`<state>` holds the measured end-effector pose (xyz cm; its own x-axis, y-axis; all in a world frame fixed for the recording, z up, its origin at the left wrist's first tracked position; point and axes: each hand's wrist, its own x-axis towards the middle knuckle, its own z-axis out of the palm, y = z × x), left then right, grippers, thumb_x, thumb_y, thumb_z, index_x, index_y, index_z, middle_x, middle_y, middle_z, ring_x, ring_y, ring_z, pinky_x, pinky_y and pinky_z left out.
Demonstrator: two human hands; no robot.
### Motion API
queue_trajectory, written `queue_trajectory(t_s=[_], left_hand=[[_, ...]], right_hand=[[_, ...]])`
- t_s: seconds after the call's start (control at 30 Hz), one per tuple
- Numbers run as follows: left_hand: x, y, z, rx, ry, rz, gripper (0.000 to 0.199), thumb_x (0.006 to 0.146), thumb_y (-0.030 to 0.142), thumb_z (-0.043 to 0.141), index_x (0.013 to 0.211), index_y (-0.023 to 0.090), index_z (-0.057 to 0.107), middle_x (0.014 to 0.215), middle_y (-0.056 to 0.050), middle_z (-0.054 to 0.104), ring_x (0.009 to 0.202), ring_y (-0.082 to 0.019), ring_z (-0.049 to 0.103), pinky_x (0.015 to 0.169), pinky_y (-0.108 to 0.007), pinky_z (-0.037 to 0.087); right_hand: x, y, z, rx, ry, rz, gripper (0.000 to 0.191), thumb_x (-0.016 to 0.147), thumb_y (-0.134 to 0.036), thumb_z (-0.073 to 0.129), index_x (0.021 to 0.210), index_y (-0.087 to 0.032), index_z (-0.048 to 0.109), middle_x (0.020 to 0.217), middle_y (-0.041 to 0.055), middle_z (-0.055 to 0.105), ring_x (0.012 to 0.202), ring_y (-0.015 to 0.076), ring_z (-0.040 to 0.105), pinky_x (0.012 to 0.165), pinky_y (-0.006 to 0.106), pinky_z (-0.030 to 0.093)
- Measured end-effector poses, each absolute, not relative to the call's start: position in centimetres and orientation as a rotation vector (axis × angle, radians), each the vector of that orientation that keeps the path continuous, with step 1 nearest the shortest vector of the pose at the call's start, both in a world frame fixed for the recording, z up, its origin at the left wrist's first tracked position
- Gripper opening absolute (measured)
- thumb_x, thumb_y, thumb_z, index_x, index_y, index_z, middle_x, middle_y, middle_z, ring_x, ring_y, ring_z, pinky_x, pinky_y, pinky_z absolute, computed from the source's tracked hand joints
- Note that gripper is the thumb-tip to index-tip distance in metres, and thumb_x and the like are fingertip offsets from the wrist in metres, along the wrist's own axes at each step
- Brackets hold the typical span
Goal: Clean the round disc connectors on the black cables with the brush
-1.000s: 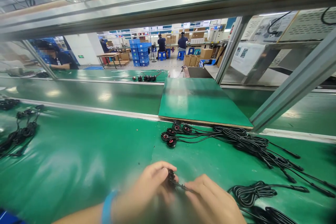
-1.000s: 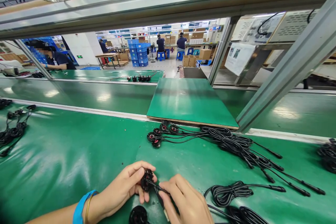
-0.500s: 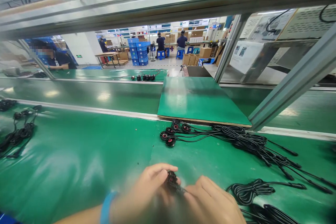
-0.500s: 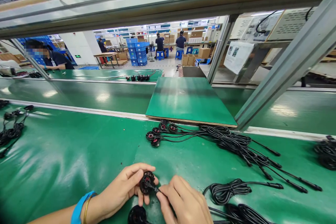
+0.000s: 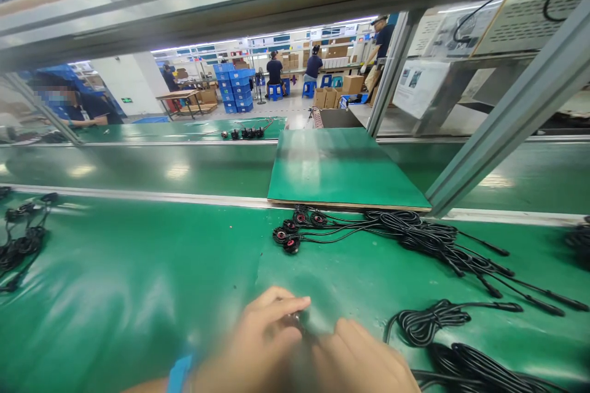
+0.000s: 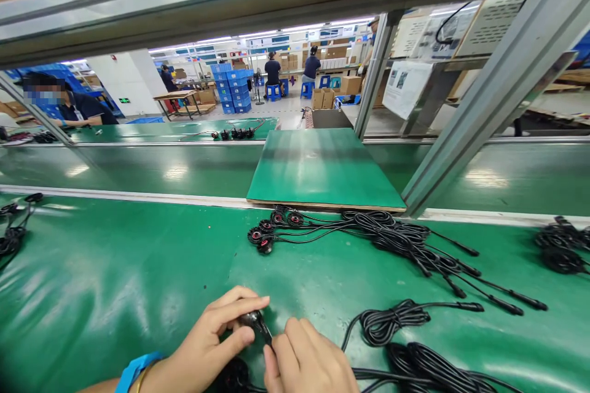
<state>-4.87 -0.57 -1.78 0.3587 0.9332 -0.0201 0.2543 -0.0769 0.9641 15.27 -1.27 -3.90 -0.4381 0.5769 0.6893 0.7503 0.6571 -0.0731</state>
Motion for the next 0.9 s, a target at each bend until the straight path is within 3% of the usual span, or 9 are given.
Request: queue_trajectory(t_s=[0.27, 0.4, 0.53, 0.7, 0.9], left_hand=[[-4.6, -0.6, -2.5, 1.187, 1.004, 0.752, 0.05, 0.091, 0.055, 0.051, 0.13, 0.025, 0.06, 0.115, -0.012, 0.066, 0.074, -0.016, 0.059, 0.066, -0.029, 0.05], [-4.5, -0.8, -2.2, 1.123, 0.945, 0.73, 0.05, 0.091, 0.054, 0.052, 0.131, 0.025, 0.056, 0.118, -0.011, 0.066, 0.077, -0.017, 0.061, 0.071, -0.03, 0.049], [-4.2, -1.1, -1.0, 1.089, 0.927, 0.687, 0.044, 0.089, 0.046, 0.057, 0.127, 0.024, 0.054, 0.113, -0.007, 0.064, 0.083, -0.016, 0.058, 0.078, -0.03, 0.046], [-4.0, -1.3, 0.2, 1.081, 0.976, 0.626, 0.031, 0.092, 0.031, 0.049, 0.121, 0.021, 0.05, 0.099, -0.002, 0.058, 0.08, -0.014, 0.051, 0.079, -0.028, 0.04], [-3.8, -1.1, 1.2, 1.084, 1.005, 0.626, 0.024, 0.092, 0.03, 0.048, 0.113, 0.019, 0.048, 0.085, 0.001, 0.049, 0.069, -0.012, 0.041, 0.071, -0.026, 0.036]], right_hand=[[15.0, -1.3, -3.7, -0.998, -2.185, -0.336, 0.022, 0.091, -0.013, 0.046, 0.071, -0.022, 0.05, 0.058, -0.0023, 0.046, 0.047, 0.0125, 0.044, 0.045, 0.027, 0.027], [14.8, -1.2, -4.6, -0.985, -2.139, -0.342, 0.026, 0.096, -0.018, 0.043, 0.071, -0.021, 0.05, 0.058, -0.0029, 0.045, 0.045, 0.011, 0.042, 0.046, 0.026, 0.028], [14.4, -1.3, -5.7, -0.984, -2.138, -0.34, 0.022, 0.095, -0.018, 0.042, 0.075, -0.022, 0.052, 0.057, -0.0029, 0.044, 0.045, 0.0125, 0.041, 0.045, 0.028, 0.025], [14.2, -1.2, -6.9, -0.941, -2.162, -0.361, 0.016, 0.091, -0.015, 0.045, 0.08, -0.022, 0.054, 0.055, -0.0035, 0.042, 0.041, 0.0135, 0.035, 0.043, 0.032, 0.019], [14.3, -1.2, -7.4, -0.93, -2.197, -0.36, 0.016, 0.09, -0.015, 0.046, 0.078, -0.023, 0.052, 0.053, -0.0037, 0.039, 0.041, 0.0148, 0.034, 0.043, 0.033, 0.019]])
